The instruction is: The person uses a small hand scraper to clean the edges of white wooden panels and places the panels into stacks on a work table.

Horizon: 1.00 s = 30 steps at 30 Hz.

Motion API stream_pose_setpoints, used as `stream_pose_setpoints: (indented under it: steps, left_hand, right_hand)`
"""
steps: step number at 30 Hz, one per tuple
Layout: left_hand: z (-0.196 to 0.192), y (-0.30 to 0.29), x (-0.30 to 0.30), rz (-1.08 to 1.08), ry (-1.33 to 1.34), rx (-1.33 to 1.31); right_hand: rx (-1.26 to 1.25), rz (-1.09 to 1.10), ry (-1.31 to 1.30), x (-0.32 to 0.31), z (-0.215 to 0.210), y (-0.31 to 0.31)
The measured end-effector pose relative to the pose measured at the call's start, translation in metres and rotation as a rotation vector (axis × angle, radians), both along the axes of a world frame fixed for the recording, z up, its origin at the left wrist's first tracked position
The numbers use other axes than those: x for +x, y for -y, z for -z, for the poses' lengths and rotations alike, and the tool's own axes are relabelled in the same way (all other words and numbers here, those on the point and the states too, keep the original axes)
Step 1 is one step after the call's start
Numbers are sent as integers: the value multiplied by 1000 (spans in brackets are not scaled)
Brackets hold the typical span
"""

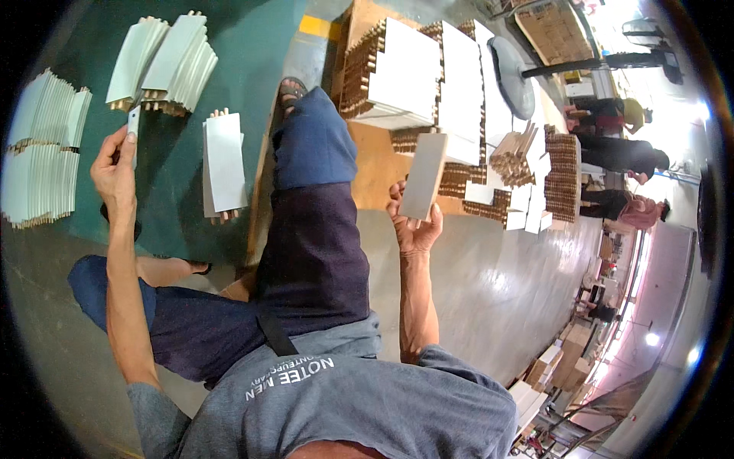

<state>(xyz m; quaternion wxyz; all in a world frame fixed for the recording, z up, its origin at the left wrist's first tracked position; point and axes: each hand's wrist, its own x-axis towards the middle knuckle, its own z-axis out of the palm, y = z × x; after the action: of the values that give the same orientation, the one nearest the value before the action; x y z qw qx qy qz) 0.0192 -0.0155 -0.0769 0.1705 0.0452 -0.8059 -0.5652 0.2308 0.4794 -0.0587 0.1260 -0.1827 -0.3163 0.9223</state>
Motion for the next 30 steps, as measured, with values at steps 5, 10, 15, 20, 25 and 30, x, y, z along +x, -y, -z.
stream_pose_setpoints:
  steps: [5,10,15,20,25,30]
  left_hand:
    - [-38,-13,5,-47,-93,-62]
    - [-57,-11,14,-9,-197,12]
    - [-73,-8,24,-17,-170,100]
    - [-82,0,24,12,-289,195]
    - [-86,14,24,-52,-335,194]
    - [-87,17,22,-44,-325,88]
  right_hand:
    - [-74,-56,-362,-48,-42,16]
    - [-174,-259,-410,-115,-83,66]
    - [140,-492,-388,-159,-116,160]
    - [-29,-832,-373,-188,-103,207]
    - [-96,-1034,-180,-201,-83,263]
    - [3,-1108,-61,-182,-59,288]
